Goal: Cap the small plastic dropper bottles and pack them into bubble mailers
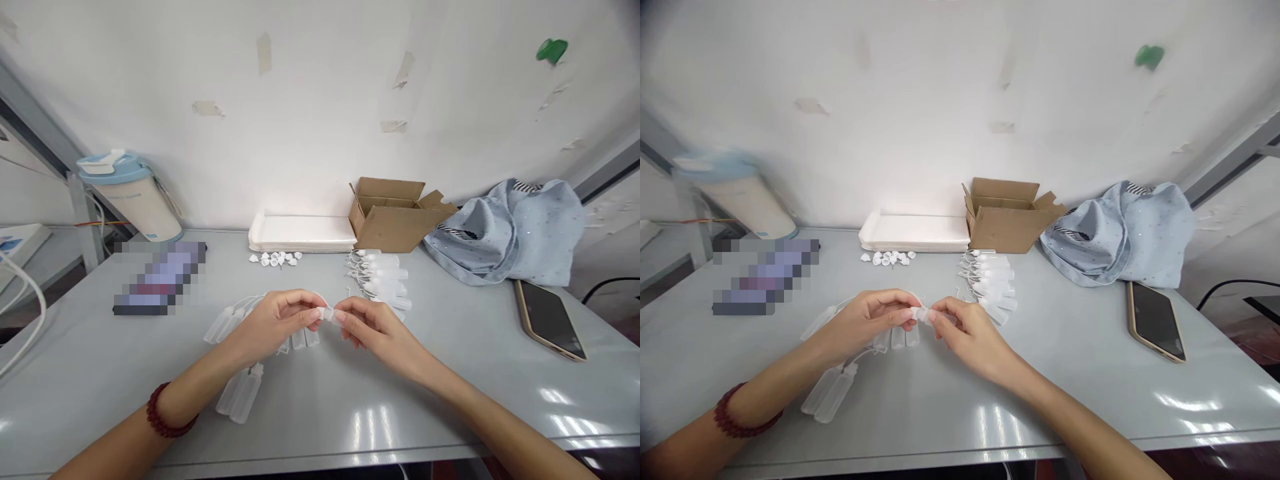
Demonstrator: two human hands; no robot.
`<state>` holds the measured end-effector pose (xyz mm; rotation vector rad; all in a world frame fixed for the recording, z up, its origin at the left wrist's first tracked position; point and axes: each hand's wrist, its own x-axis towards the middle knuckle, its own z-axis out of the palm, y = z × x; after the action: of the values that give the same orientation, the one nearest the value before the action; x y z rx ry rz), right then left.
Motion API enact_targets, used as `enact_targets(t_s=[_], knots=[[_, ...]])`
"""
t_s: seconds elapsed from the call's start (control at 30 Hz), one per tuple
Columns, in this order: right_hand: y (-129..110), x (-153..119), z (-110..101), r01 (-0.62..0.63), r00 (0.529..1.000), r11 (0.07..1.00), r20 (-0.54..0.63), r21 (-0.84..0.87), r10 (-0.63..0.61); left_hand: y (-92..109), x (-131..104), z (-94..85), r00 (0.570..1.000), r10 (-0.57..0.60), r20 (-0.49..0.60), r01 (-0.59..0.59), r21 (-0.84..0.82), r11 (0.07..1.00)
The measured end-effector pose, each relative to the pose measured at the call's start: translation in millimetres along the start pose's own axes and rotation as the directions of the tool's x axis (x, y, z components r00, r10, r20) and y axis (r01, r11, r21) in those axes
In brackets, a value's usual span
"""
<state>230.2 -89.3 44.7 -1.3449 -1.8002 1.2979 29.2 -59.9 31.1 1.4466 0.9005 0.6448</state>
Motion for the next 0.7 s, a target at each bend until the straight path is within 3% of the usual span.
enact_targets(t_s=[0.23,0.47,0.57,0.7], knots=[[5,0,5,0.039,0.999,0.994,-0.003,-0.105,-0.040,1,2,5.5,0.997,-0.064,-0.033,0.065,0.011,0.998],[6,0,7,0.102,0.994,0.986,-0.021,-0.131,-0.106,3,-1,5.6,0.991,-0.123,0.051,0.120,0.055,0.991],[6,1,6,0.092,0.996,0.989,-0.005,-0.112,-0.093,2,-3,7.6,0.998,-0.054,0.032,0.049,0.135,0.990],[7,3,4,0.015,1.000,1.000,0.010,-0.024,-0.015,-3,-5,12.4,0.984,0.160,-0.080,-0.130,0.293,0.947]])
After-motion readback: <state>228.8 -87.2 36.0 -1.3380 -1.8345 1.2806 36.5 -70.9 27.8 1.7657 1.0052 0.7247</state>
